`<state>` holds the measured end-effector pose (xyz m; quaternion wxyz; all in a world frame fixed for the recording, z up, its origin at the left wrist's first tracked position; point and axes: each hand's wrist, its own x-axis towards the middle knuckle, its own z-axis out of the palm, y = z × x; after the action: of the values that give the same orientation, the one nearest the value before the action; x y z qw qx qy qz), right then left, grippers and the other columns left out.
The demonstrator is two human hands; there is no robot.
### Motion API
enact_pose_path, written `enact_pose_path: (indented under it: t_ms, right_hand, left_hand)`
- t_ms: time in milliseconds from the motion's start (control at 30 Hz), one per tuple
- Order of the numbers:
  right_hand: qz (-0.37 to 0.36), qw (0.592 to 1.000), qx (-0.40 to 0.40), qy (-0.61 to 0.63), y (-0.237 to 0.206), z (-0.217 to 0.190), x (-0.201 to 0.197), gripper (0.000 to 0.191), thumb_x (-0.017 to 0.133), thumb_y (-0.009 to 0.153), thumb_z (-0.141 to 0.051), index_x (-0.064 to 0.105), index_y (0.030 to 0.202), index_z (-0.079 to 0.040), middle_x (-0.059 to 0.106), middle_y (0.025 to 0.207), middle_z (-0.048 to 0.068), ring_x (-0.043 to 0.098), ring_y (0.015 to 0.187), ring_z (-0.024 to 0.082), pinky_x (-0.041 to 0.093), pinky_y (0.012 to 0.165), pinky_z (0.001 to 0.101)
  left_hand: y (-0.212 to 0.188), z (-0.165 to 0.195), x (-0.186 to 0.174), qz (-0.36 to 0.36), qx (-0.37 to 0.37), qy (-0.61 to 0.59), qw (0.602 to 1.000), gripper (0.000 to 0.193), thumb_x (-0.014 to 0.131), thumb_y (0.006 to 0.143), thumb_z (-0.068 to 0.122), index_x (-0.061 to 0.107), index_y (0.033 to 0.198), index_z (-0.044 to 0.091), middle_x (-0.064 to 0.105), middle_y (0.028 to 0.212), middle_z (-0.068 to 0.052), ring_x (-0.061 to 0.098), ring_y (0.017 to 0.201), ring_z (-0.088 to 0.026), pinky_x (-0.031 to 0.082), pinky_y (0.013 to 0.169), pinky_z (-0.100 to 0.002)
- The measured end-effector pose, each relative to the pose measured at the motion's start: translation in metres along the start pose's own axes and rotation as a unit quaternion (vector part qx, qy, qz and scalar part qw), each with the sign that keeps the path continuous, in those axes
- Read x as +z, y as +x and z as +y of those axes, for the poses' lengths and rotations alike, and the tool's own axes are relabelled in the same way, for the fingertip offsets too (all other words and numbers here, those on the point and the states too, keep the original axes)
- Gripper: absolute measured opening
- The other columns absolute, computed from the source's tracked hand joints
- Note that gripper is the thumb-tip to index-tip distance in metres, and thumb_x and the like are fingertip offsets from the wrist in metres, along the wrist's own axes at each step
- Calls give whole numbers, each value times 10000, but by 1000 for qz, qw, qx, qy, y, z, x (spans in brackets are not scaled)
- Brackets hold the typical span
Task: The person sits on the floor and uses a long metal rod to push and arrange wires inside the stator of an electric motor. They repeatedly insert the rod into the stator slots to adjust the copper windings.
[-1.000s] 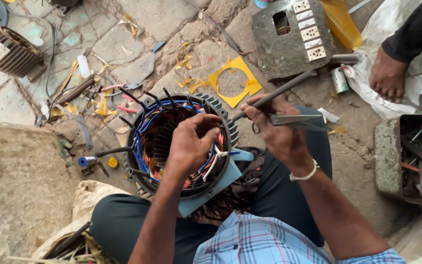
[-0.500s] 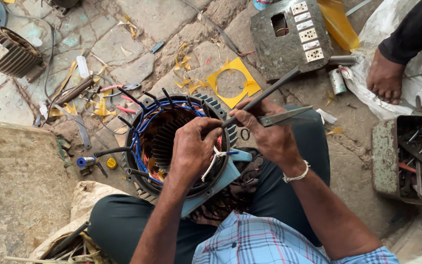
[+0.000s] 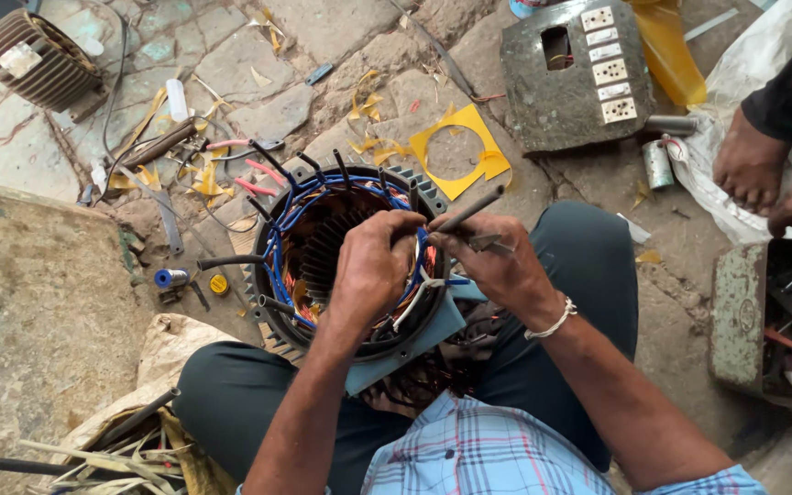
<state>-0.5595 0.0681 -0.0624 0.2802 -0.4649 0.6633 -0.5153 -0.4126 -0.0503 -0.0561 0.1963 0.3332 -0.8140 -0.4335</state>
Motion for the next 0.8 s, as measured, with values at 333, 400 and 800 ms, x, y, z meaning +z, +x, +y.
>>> enact_pose_path:
  t_ms: [333, 400, 800]
  right_hand:
    - [-34, 997, -73, -10, 4, 37, 8, 228, 691, 917, -49, 704, 1144, -27, 761, 916, 124, 744, 818, 160, 583, 720, 331]
    - [-52, 996, -66, -43, 5, 36, 5, 219, 716, 882, -52, 708, 1101, -36, 758, 919, 111, 746, 831, 179, 590, 751, 332]
    - [-37, 995, -71, -56, 5, 26, -4, 234, 743, 917, -96, 733, 1148, -60, 738, 954, 93, 715, 848, 205, 569, 751, 342]
  left_hand:
    - [8, 38, 0, -24, 90, 2, 996, 230, 714, 878, 80, 722, 1100, 20, 721, 966, -186, 728, 878, -318, 564, 768, -385]
    - [10, 46, 1, -13, 107, 13, 994, 199, 735, 882, 86, 728, 1069, 18, 732, 964, -170, 735, 871, -290, 572, 755, -369]
    - [12, 41, -7, 40, 28, 18, 999, 177, 764, 898, 156, 767, 1050, 65, 754, 982, -81, 736, 842, -163, 599, 742, -298]
